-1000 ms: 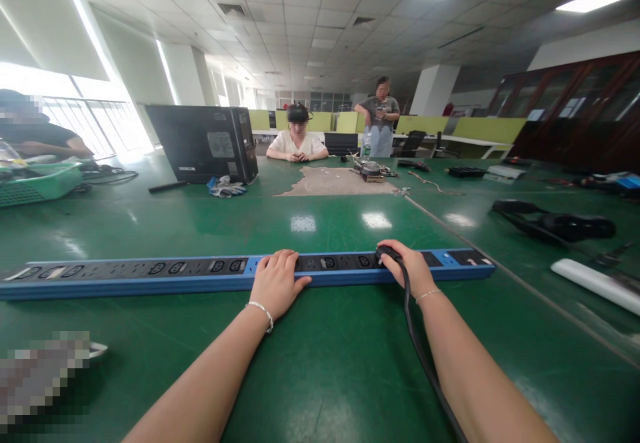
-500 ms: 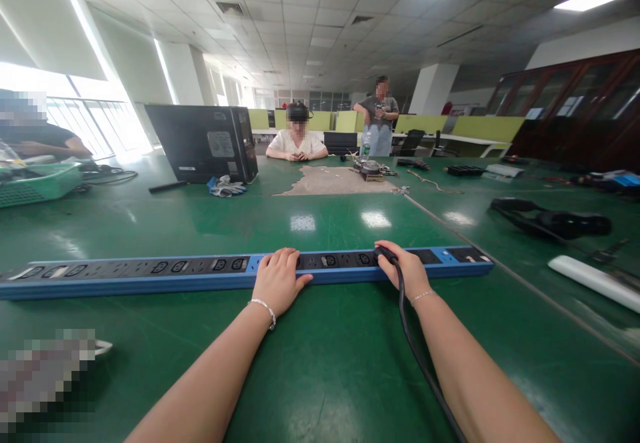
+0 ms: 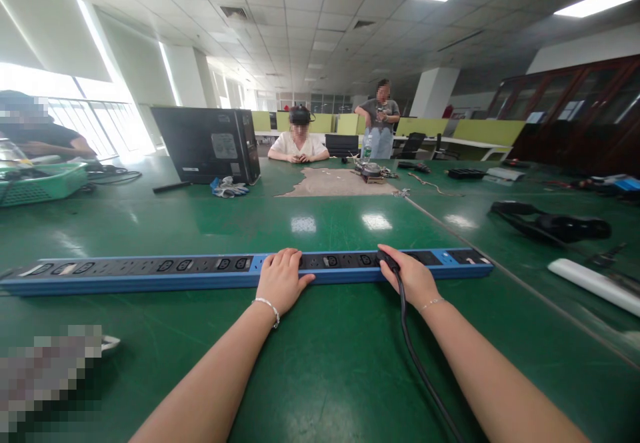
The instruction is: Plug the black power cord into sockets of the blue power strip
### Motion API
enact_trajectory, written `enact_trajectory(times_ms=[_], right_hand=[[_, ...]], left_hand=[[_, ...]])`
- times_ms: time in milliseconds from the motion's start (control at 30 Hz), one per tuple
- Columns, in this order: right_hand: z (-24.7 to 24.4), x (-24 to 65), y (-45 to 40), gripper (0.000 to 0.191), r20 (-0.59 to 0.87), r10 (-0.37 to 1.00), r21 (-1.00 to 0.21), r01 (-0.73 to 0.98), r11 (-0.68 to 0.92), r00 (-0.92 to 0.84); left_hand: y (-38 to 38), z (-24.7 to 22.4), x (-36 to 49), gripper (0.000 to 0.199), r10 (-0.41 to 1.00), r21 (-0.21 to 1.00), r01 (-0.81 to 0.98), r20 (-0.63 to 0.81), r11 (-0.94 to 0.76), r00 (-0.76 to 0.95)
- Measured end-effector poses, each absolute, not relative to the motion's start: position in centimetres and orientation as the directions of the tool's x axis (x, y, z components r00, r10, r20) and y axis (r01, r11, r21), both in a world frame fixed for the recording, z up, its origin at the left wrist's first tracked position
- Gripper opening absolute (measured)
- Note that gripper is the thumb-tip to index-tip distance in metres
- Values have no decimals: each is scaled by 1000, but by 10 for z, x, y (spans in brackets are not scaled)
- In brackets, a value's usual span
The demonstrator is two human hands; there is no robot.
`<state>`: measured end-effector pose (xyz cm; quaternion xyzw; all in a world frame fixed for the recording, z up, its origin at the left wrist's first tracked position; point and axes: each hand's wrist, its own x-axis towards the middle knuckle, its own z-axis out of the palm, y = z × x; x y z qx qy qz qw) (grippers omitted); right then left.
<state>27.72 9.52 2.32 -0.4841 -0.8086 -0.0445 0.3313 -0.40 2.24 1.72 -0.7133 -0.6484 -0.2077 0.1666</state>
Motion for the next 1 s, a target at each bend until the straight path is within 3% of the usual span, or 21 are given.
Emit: enact_trajectory(times_ms=[333,500,700,1000], right_hand=[[19,272,91,38,614,752,-162,895,416,-239],[24,269,94,35,548,815,-216,908,359,-192],[14,265,90,37,620,761,-241,876,419,-193],[13,264,96,32,598,787,-309,864,399,-150]], left_hand=[[22,16,-4,47,852,38,993,519,-109,74],[22,16,-4,47,856,43,993,512,-105,69],[21,18,-4,46,866,43,994,495,-100,66],[21,18,-3,46,869,49,994,491,-98,61]])
